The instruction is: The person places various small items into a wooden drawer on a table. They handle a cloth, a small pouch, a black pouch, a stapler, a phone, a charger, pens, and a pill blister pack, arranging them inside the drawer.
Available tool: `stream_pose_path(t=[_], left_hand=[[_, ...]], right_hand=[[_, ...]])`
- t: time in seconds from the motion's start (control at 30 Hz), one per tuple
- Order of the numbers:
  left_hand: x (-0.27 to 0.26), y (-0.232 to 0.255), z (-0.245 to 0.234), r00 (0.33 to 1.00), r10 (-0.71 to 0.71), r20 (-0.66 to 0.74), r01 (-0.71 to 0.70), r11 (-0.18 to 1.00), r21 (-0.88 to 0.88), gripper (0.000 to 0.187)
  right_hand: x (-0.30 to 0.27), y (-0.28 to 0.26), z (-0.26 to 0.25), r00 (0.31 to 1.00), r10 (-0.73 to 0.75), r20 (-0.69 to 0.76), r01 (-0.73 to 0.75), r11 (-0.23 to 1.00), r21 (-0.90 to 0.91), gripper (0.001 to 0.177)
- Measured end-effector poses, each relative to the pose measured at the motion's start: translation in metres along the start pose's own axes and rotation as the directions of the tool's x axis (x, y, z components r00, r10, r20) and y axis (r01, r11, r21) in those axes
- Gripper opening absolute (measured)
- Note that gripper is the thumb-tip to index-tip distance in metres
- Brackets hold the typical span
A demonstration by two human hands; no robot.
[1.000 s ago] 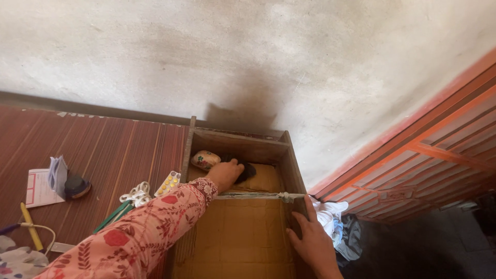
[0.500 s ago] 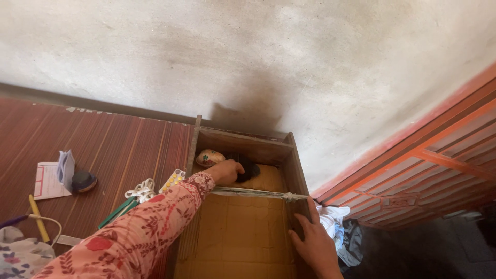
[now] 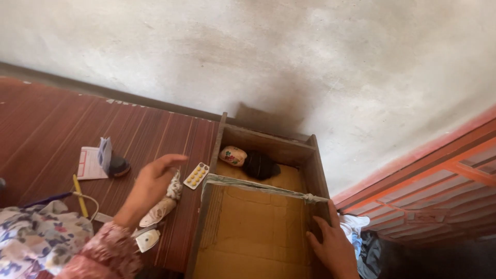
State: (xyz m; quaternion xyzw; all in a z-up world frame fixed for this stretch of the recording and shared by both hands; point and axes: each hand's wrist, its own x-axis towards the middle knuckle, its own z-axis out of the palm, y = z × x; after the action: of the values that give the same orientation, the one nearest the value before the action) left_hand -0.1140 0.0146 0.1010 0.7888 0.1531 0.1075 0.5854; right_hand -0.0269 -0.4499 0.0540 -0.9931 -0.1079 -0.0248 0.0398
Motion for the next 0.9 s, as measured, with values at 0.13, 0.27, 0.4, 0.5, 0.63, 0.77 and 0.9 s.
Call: stream_pose_path(t=[0.13,0.27,0.4,0.5,0.63,0.77,0.9], left_hand=[[-0.028,-0.030,-0.034,0.996,-0.070,-0.048,0.067,0.996,-0.050,0.039],[-0.052,-0.032,-0.050,0.972,-0.226,-0.065,0.227,0.974,0.019,0.037],[-0.066,-0.055,-0.048,0.974,-0.194,-0.114,0.196,0.981,-0.001,0.037],[-0.069,-0.064,-0.043,0.979,-0.177,-0.106,0.192,0.969,0.154,0.035],[-0.076,-0.080,-0.029,0.981,-0.179,-0.072,0.186,0.976,0.111,0.035],[-0.078,-0.106,-0.008,0.993,-0.065,-0.103,0.081,0.983,0.165,0.029],[-0.086,-0.115,0.002,0.994,0.036,-0.101,-0.019,0.986,0.166,0.026]], right_hand=[[0.007,0.016,0.017,0.992,-0.101,-0.079,0.104,0.994,0.044,0.053],[0.006,0.009,0.010,0.999,-0.030,-0.032,0.030,1.000,0.003,0.052],[0.001,0.007,0.006,0.999,-0.027,-0.040,0.027,1.000,0.013,0.053],[-0.001,-0.003,-0.003,0.999,0.053,0.012,-0.052,0.998,-0.030,0.051],[-0.004,-0.009,-0.007,0.998,0.060,0.005,-0.059,0.997,-0.039,0.049],[0.002,0.002,0.006,0.998,0.038,-0.045,-0.039,0.999,-0.035,0.047],[-0.002,-0.002,0.002,0.998,0.024,-0.059,-0.026,0.999,-0.032,0.045]])
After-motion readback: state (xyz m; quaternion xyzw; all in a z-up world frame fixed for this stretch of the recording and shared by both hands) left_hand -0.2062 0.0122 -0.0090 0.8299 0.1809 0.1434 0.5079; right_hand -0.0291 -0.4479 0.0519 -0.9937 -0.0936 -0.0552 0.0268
